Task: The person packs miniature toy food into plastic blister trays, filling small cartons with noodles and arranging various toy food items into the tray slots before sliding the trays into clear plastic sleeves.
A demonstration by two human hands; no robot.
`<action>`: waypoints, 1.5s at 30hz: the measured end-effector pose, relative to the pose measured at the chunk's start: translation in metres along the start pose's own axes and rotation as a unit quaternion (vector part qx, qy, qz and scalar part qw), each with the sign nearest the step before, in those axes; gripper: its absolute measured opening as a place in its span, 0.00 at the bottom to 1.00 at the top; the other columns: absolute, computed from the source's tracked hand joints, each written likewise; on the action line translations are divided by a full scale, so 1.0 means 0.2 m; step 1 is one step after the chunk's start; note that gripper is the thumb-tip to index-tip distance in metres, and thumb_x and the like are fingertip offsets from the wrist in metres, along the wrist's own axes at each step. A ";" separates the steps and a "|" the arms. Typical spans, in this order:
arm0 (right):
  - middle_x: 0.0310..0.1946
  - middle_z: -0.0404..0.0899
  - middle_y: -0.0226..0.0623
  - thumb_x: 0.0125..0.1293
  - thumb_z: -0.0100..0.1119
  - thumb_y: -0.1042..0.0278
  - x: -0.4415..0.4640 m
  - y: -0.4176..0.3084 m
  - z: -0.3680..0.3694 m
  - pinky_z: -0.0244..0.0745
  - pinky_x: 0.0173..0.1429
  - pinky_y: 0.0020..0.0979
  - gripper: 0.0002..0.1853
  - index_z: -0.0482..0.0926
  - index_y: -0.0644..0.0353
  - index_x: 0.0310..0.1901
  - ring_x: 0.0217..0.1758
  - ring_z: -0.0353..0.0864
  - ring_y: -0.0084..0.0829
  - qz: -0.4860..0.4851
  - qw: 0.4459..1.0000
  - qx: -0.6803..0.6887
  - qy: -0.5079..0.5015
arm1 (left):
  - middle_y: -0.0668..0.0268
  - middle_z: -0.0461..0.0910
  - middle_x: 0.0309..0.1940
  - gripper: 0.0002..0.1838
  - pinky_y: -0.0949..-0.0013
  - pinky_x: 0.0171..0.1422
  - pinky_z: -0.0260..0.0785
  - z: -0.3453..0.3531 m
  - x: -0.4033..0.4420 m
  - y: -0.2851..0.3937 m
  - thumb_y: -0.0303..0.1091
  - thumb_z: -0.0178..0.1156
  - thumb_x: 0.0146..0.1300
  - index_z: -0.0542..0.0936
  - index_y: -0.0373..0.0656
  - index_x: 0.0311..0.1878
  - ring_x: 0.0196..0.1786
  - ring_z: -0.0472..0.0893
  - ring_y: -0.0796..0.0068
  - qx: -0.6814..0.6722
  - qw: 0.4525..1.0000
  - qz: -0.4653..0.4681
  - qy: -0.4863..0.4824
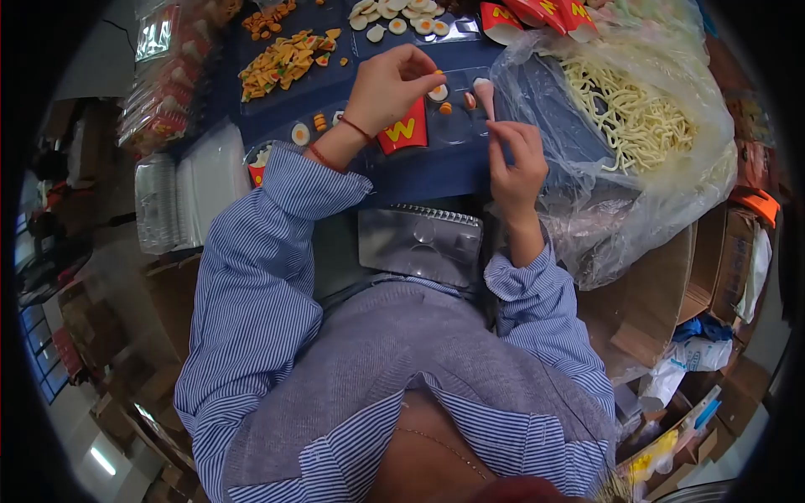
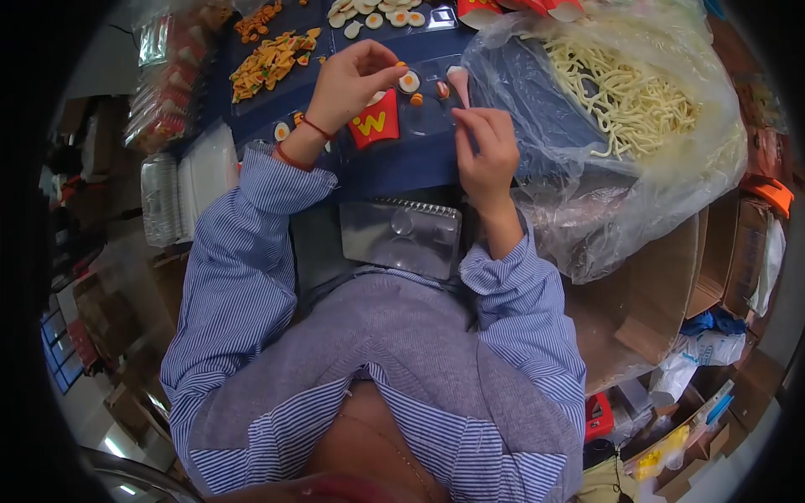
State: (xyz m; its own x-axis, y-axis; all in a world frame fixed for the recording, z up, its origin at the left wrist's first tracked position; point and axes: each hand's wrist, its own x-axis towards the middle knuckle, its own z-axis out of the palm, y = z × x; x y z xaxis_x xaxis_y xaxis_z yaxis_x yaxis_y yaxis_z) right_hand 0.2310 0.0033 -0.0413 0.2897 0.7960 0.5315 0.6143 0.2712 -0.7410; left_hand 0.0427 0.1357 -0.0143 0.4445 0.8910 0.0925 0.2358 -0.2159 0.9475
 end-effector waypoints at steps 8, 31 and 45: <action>0.39 0.80 0.39 0.53 0.70 0.77 0.13 0.00 0.18 0.77 0.49 0.39 0.14 0.83 0.60 0.42 0.45 0.81 0.44 -0.148 0.960 -0.124 -0.203 | 0.57 0.84 0.47 0.11 0.72 0.57 0.80 -0.03 -0.15 0.01 0.28 0.63 0.69 0.77 0.33 0.50 0.49 0.86 0.68 -0.412 0.891 -0.191 0.025; 0.47 0.85 0.42 0.60 0.64 0.81 0.02 -0.11 0.03 0.75 0.59 0.36 0.09 0.83 0.63 0.43 0.51 0.84 0.40 -0.041 0.998 0.044 -0.013 | 0.63 0.87 0.34 0.17 0.74 0.40 0.79 0.10 -0.20 0.04 0.38 0.74 0.58 0.82 0.37 0.43 0.37 0.87 0.74 -0.102 0.993 -0.055 0.014; 0.62 0.76 0.46 0.56 0.65 0.77 -0.21 -0.04 -0.04 0.67 0.66 0.46 0.18 0.82 0.62 0.50 0.68 0.74 0.46 -0.133 0.971 -0.116 -0.162 | 0.63 0.79 0.43 0.13 0.58 0.51 0.74 0.24 0.12 -0.14 0.40 0.72 0.53 0.83 0.47 0.39 0.49 0.80 0.58 0.303 0.945 0.114 0.034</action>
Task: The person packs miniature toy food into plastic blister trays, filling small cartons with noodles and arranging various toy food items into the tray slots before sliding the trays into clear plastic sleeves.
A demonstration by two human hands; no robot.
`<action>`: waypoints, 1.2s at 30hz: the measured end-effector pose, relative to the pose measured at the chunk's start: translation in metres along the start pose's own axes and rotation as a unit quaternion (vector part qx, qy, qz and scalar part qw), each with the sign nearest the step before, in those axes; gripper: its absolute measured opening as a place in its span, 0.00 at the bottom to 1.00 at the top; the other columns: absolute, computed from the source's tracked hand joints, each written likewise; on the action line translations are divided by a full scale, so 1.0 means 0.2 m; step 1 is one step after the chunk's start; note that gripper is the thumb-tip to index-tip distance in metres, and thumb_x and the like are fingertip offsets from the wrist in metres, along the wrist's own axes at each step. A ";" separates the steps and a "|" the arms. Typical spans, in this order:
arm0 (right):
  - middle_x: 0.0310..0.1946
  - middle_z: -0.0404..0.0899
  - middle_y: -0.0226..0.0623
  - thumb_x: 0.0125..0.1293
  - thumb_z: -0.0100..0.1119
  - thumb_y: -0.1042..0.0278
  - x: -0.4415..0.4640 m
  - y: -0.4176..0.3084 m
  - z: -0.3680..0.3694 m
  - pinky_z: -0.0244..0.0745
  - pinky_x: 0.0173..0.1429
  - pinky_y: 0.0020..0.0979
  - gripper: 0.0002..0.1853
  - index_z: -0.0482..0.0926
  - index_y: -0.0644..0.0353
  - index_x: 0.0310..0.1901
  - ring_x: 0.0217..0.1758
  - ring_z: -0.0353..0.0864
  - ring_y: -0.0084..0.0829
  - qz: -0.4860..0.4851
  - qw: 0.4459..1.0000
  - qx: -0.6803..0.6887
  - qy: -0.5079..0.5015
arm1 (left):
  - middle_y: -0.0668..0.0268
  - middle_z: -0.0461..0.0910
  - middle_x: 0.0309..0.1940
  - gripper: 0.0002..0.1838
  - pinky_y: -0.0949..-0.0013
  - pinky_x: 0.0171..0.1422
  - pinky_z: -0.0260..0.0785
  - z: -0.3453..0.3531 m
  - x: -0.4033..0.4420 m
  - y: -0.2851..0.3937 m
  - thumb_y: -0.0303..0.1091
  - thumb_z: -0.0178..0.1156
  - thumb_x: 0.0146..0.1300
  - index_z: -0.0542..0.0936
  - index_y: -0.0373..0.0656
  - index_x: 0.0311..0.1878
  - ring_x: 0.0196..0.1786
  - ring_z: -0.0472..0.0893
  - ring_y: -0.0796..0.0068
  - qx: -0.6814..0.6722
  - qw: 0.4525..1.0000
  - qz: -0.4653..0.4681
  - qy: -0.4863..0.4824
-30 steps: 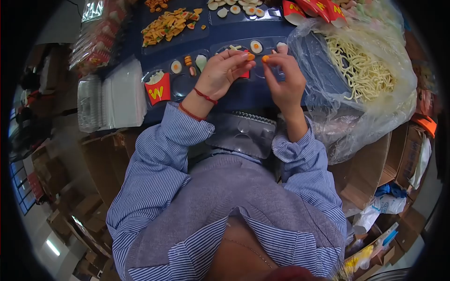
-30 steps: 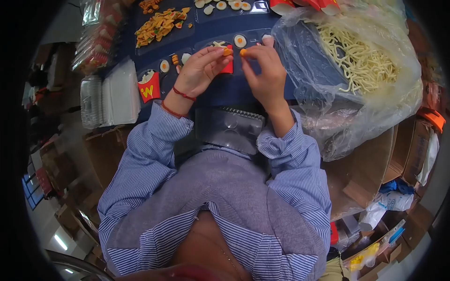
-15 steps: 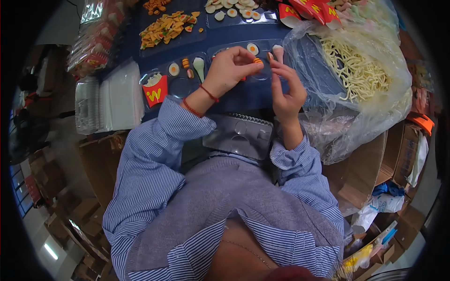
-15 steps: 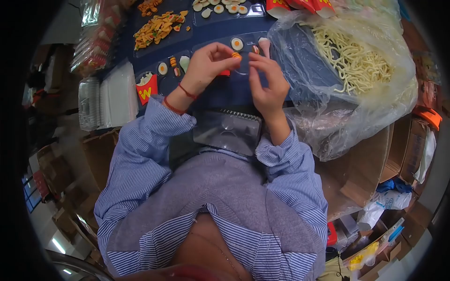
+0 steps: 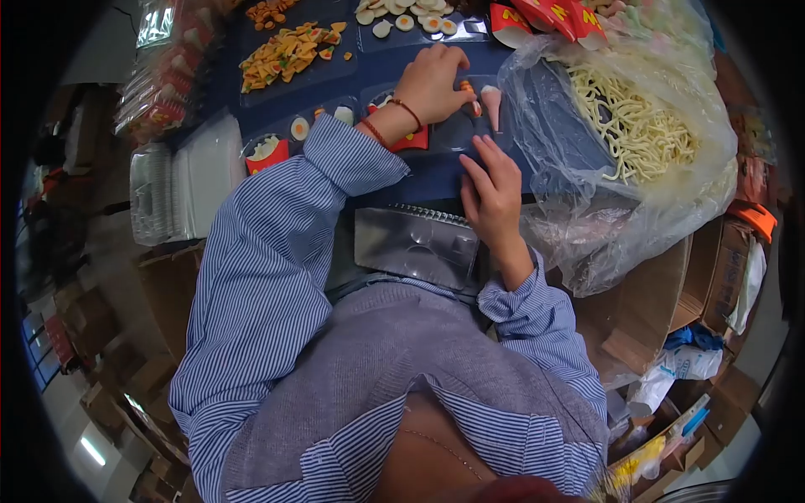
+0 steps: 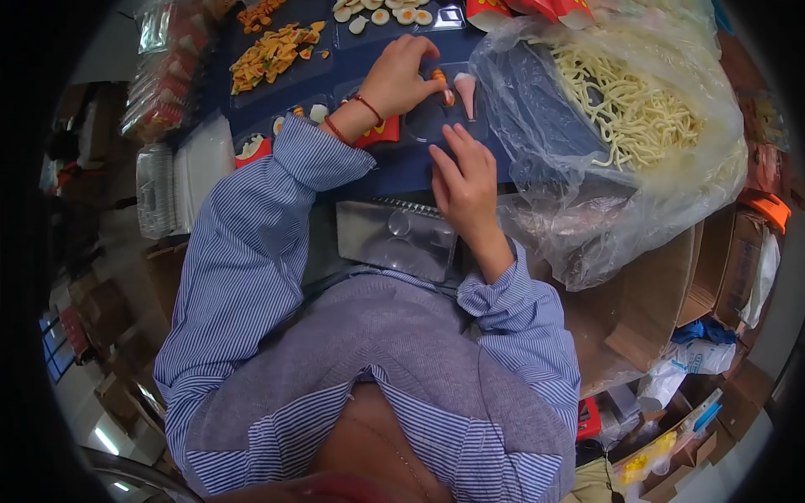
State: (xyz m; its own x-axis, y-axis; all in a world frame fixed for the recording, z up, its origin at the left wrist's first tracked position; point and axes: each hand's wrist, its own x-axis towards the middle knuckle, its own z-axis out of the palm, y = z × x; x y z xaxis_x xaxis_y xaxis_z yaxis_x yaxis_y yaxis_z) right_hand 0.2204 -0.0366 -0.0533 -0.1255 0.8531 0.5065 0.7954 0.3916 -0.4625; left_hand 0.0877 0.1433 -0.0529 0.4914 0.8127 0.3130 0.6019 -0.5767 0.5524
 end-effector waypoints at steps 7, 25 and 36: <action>0.52 0.81 0.39 0.56 0.66 0.75 0.05 -0.01 -0.09 0.69 0.58 0.40 0.19 0.82 0.59 0.51 0.59 0.79 0.41 -0.009 0.994 -0.106 -0.038 | 0.65 0.78 0.47 0.09 0.60 0.56 0.70 -0.05 -0.17 0.05 0.35 0.67 0.56 0.83 0.43 0.39 0.52 0.77 0.63 0.083 0.983 0.165 0.011; 0.34 0.87 0.45 0.62 0.68 0.59 1.24 0.69 0.30 0.81 0.43 0.38 0.14 0.85 0.62 0.42 0.36 0.87 0.41 0.063 0.959 -0.162 -0.223 | 0.57 0.76 0.53 0.19 0.57 0.65 0.67 -0.37 -0.38 0.04 0.34 0.67 0.59 0.79 0.40 0.53 0.62 0.74 0.53 -0.148 0.989 0.025 -0.007; 0.36 0.87 0.33 0.64 0.70 0.72 0.72 0.01 -0.13 0.78 0.38 0.23 0.09 0.84 0.64 0.44 0.35 0.86 0.21 0.093 0.952 0.280 -0.085 | 0.63 0.87 0.38 0.10 0.74 0.45 0.79 -0.42 -0.18 0.16 0.30 0.65 0.68 0.83 0.35 0.48 0.41 0.86 0.77 -0.487 0.865 -0.092 0.082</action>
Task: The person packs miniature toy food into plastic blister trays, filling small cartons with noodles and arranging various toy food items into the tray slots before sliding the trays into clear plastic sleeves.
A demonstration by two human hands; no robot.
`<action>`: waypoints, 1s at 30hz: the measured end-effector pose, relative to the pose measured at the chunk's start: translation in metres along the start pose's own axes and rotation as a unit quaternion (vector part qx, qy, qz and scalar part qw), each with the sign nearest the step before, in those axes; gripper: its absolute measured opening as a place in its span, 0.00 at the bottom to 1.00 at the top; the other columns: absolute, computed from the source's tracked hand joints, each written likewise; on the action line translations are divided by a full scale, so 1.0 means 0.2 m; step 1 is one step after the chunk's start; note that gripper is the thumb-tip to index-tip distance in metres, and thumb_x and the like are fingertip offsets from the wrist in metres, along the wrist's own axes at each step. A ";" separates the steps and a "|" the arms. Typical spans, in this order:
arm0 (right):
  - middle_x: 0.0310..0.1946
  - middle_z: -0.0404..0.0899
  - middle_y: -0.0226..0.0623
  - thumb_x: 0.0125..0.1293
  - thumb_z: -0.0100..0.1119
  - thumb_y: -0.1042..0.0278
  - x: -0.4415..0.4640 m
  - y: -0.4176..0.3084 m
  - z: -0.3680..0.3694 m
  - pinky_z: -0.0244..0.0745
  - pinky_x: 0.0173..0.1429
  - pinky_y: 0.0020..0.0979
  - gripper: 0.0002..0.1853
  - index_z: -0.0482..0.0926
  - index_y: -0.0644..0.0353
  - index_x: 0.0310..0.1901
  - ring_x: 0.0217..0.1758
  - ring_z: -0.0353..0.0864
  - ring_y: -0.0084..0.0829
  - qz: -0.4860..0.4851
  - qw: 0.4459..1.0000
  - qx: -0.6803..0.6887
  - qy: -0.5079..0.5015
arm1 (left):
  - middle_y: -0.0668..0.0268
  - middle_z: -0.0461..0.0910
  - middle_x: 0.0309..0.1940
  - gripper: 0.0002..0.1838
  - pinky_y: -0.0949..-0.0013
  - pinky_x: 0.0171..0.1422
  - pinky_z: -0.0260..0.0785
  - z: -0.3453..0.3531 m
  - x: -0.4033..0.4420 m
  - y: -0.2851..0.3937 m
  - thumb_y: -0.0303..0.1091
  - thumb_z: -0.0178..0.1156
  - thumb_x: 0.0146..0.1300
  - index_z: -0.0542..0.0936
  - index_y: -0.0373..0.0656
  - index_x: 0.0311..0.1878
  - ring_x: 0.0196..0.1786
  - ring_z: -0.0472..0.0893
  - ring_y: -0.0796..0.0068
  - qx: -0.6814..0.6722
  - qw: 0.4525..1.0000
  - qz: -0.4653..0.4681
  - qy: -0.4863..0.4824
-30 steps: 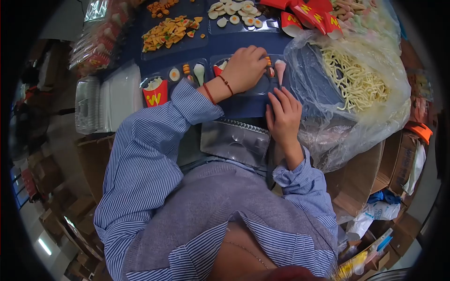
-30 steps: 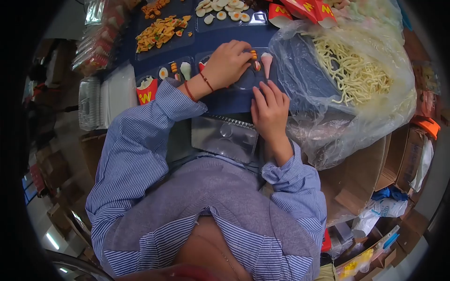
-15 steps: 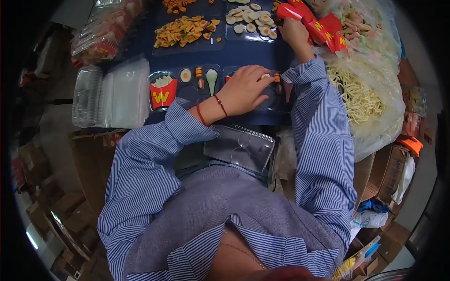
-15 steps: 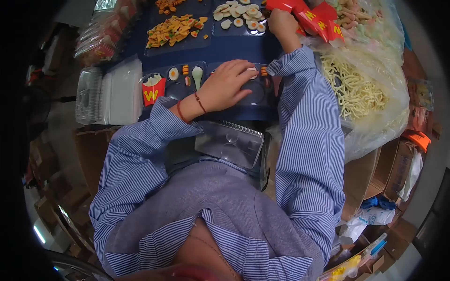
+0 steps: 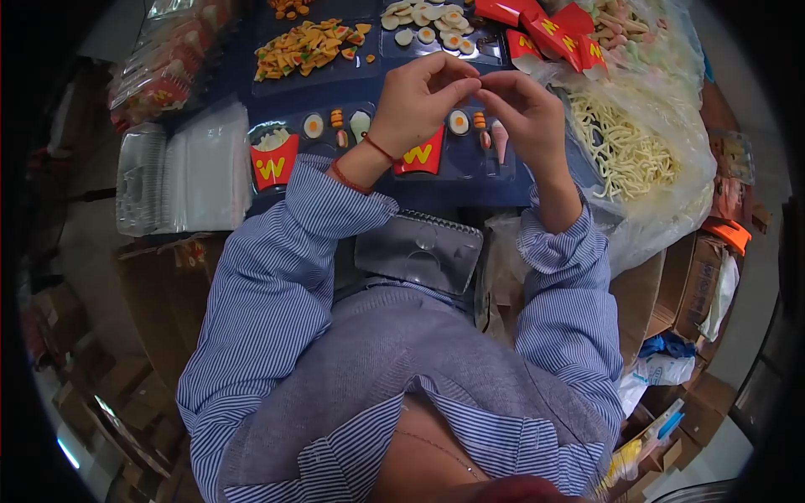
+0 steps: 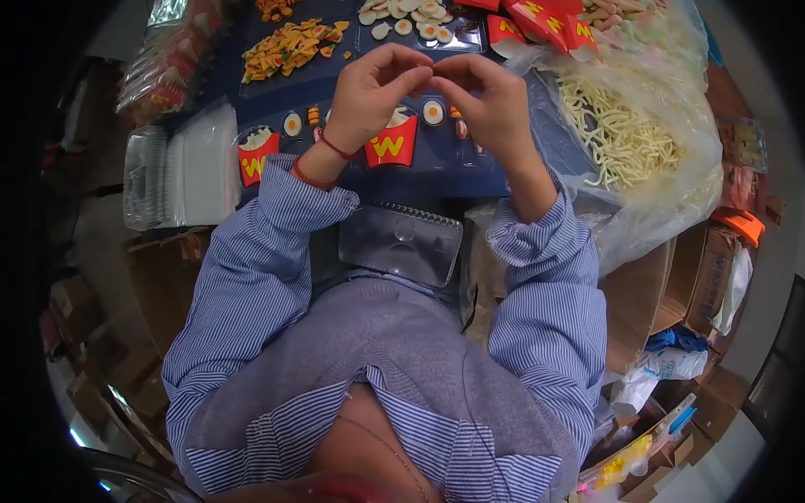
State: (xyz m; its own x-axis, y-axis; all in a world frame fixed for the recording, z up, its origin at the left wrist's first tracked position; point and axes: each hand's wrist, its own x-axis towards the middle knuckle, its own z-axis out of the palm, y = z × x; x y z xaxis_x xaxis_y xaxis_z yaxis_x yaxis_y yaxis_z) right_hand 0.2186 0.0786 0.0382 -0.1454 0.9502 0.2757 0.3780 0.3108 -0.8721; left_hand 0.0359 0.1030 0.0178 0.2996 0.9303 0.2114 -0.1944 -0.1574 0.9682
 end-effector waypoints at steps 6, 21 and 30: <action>0.38 0.87 0.37 0.67 0.65 0.75 -0.20 0.03 0.03 0.78 0.42 0.23 0.08 0.81 0.66 0.46 0.39 0.87 0.25 0.174 0.916 0.361 0.021 | 0.64 0.87 0.38 0.09 0.77 0.45 0.79 0.03 -0.10 -0.01 0.28 0.63 0.69 0.84 0.34 0.48 0.38 0.85 0.79 -0.072 0.994 -0.052 -0.058; 0.41 0.86 0.37 0.64 0.66 0.79 -0.45 0.03 -0.01 0.80 0.50 0.24 0.08 0.81 0.68 0.45 0.44 0.86 0.24 0.148 0.955 0.247 0.067 | 0.62 0.87 0.41 0.09 0.75 0.50 0.80 0.15 -0.22 -0.01 0.26 0.65 0.67 0.83 0.34 0.48 0.43 0.86 0.76 -0.033 0.993 -0.078 -0.086; 0.40 0.85 0.38 0.60 0.69 0.81 -0.57 0.00 0.03 0.80 0.49 0.25 0.12 0.83 0.67 0.46 0.42 0.86 0.27 -0.045 0.978 -0.129 0.160 | 0.61 0.86 0.40 0.11 0.75 0.46 0.81 0.19 -0.23 -0.12 0.29 0.66 0.67 0.83 0.33 0.49 0.40 0.86 0.75 -0.091 0.959 -0.250 -0.098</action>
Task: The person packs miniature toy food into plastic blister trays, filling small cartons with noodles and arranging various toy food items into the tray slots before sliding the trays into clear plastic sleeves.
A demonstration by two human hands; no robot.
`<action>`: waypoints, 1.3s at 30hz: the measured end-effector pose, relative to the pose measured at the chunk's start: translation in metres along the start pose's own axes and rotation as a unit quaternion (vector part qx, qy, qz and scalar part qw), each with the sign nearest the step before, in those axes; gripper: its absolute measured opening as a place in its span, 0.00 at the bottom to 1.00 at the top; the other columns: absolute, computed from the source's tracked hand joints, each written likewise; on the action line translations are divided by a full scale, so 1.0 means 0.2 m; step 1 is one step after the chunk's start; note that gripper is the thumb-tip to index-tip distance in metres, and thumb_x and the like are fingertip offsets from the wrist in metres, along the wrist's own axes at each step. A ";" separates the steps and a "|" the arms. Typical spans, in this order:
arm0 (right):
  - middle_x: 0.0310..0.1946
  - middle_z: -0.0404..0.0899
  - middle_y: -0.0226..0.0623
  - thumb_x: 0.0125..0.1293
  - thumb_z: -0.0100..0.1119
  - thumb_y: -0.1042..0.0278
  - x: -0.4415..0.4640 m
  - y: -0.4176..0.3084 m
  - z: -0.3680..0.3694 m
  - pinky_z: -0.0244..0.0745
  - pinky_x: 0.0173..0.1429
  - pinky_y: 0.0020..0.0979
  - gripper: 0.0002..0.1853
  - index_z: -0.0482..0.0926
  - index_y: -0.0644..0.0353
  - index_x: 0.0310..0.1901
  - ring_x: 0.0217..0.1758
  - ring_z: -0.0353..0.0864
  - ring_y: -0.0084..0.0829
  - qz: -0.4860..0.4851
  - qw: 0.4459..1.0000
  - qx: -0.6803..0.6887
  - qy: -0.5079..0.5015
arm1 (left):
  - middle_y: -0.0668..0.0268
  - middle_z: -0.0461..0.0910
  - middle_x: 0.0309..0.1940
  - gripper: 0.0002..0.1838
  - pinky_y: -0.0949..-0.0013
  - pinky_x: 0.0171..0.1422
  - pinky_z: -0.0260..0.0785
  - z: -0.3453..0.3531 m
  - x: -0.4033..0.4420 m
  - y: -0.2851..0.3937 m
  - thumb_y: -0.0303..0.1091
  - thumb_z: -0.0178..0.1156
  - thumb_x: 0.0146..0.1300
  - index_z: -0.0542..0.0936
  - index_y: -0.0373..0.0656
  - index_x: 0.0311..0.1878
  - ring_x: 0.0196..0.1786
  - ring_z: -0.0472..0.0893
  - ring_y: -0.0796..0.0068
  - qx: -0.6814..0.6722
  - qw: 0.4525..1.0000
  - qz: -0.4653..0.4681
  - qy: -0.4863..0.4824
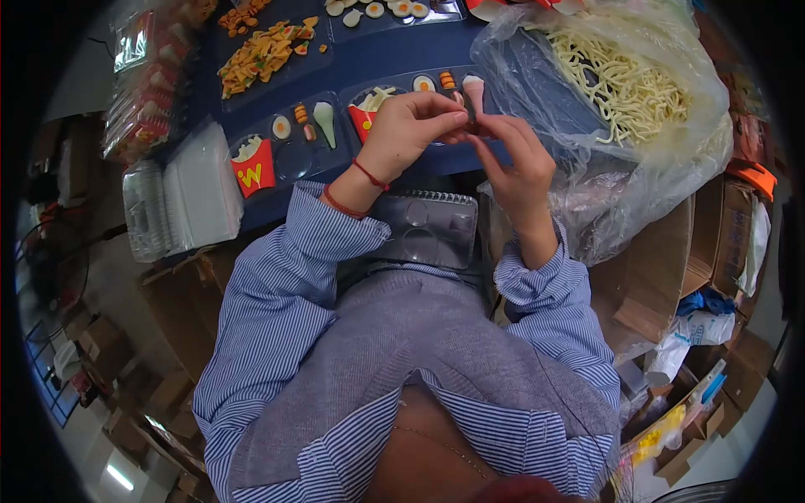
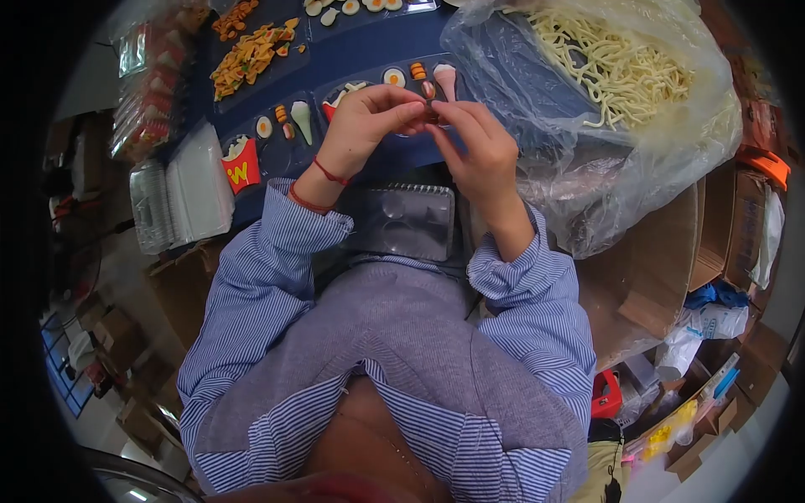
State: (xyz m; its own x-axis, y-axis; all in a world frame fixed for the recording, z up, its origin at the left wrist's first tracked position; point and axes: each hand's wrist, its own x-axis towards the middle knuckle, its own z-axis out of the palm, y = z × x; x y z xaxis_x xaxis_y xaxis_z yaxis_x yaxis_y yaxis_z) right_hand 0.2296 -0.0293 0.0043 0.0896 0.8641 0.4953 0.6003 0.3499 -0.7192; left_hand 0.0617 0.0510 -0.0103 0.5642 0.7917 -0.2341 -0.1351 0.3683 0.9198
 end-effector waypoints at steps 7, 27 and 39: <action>0.35 0.84 0.38 0.56 0.70 0.79 -0.10 0.09 -0.05 0.77 0.44 0.26 0.10 0.84 0.64 0.41 0.37 0.84 0.29 0.121 0.991 0.025 0.042 | 0.61 0.85 0.39 0.13 0.72 0.44 0.80 0.01 0.03 0.01 0.33 0.67 0.66 0.84 0.35 0.48 0.39 0.86 0.70 0.029 0.998 -0.042 -0.028; 0.43 0.77 0.30 0.58 0.69 0.63 -0.18 0.09 0.11 0.58 0.59 0.46 0.07 0.85 0.51 0.38 0.52 0.73 0.35 0.010 0.940 -0.339 0.014 | 0.66 0.80 0.49 0.16 0.66 0.48 0.72 -0.05 0.04 -0.18 0.29 0.61 0.56 0.82 0.40 0.49 0.48 0.80 0.68 0.648 0.650 0.392 -0.057; 0.36 0.83 0.44 0.63 0.60 0.75 0.51 0.43 0.08 0.78 0.42 0.37 0.09 0.85 0.61 0.44 0.37 0.85 0.43 -0.079 0.985 -0.152 -0.023 | 0.67 0.78 0.52 0.15 0.68 0.50 0.71 -0.05 0.02 -0.17 0.32 0.57 0.60 0.82 0.43 0.50 0.49 0.78 0.70 0.672 0.608 0.416 -0.080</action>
State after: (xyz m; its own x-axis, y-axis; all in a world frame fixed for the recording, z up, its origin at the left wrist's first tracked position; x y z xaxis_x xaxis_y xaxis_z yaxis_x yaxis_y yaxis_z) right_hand 0.2764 0.0953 -0.0144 -0.0558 0.8256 0.5614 0.8145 0.3629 -0.4527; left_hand 0.0612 0.0470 -0.0457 0.8423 0.3353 0.4221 0.2988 -0.9421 0.1522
